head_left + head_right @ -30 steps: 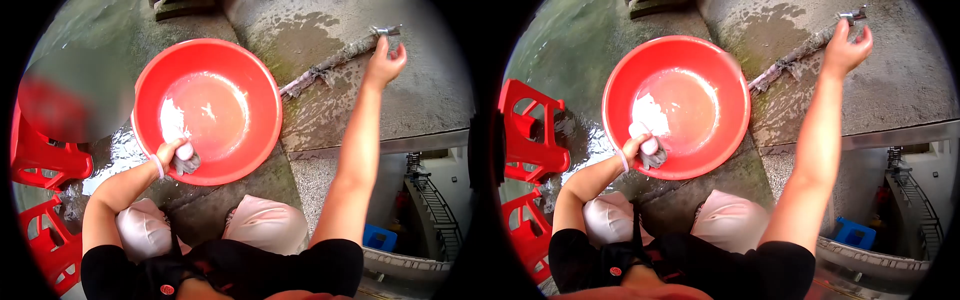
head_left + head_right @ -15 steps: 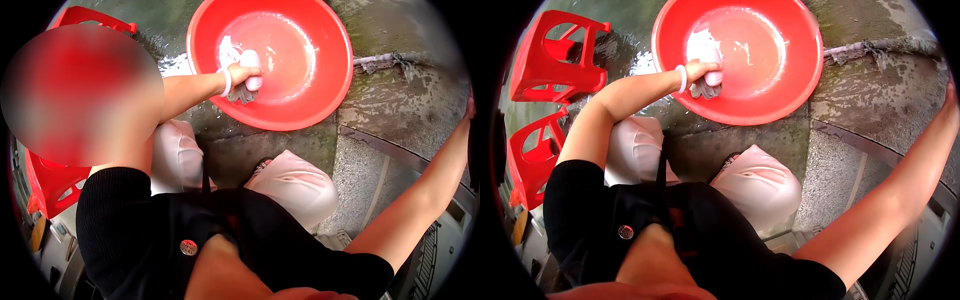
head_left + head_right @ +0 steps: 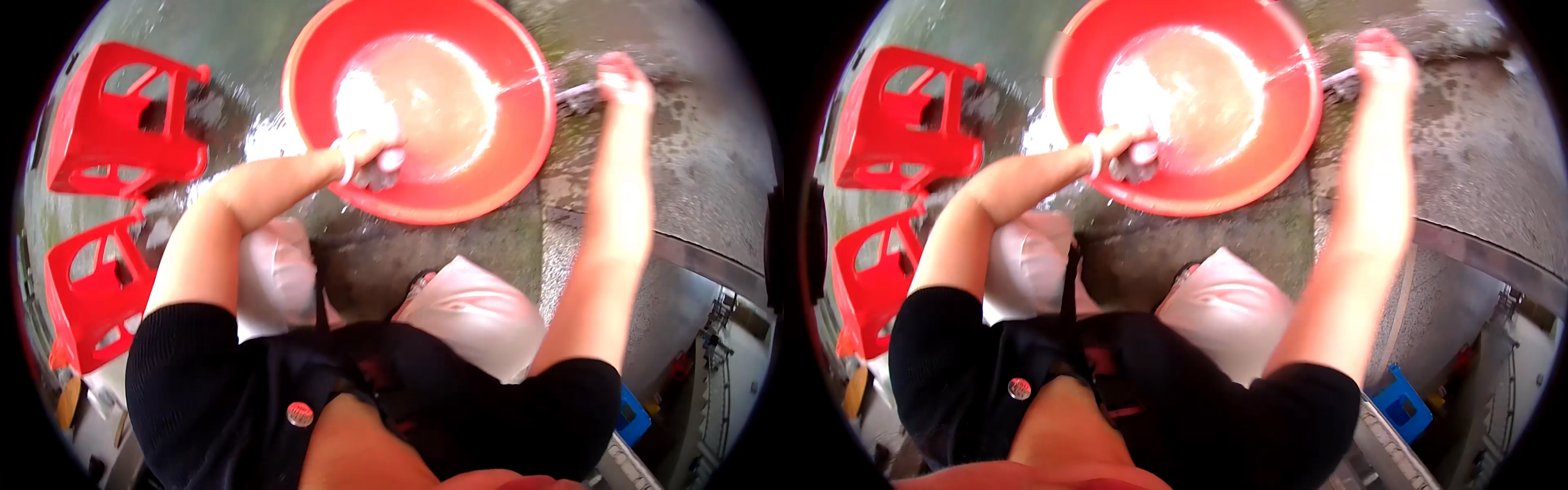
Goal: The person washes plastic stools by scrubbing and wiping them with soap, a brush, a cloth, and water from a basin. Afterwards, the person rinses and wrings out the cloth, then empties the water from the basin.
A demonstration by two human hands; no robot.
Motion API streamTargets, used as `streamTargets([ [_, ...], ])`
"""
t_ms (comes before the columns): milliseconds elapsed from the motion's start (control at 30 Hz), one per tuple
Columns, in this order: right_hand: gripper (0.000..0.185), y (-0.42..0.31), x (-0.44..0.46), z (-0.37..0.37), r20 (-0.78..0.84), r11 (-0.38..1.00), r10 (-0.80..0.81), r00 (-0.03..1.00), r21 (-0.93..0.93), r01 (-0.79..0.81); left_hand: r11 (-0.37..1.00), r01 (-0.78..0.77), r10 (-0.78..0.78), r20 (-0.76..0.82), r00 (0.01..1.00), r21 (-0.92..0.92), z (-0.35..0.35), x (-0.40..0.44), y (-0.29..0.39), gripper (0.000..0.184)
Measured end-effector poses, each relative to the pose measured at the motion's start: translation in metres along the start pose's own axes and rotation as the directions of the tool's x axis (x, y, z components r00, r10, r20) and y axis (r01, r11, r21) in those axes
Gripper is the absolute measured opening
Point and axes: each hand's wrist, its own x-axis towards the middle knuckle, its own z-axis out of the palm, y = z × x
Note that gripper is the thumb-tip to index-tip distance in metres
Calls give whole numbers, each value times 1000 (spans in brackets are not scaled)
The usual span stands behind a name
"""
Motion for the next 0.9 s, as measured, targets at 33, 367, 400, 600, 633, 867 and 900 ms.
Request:
streamTargets([
  [33, 17, 18, 10, 3, -217, 998, 63, 974, 28, -58, 998, -60, 61, 30, 998, -37, 10, -12, 1, 37],
  [367, 17, 92, 20, -10, -85, 916, 132, 988, -369, -154, 968, -248, 237, -227, 945, -21, -2, 18, -9, 48],
  [400, 17, 92, 15, -10, -34, 778, 106, 994, -620, -104, 966, -258, 245, -261, 934, -15, -3, 15, -12, 48],
  [600, 16, -10, -28, -2, 116, 152, -613, 782, -953, 261, 978, -208, 210, -216, 954, 33, -8, 24, -11, 52],
  [633, 16, -31, -28, 6, 236, 81, -801, 551, -869, 489, 980, -199, 201, -200, 959, 31, -8, 25, -12, 51],
  [867, 26, -188, -38, 103, 536, 45, -791, 295, -431, 901, 955, -296, 292, -195, 936, 9, -5, 22, -14, 45],
  [900, 24, -189, -58, 124, 412, 336, -800, 437, -297, 894, 957, -291, 290, -179, 940, 18, 1, 11, -9, 42],
])
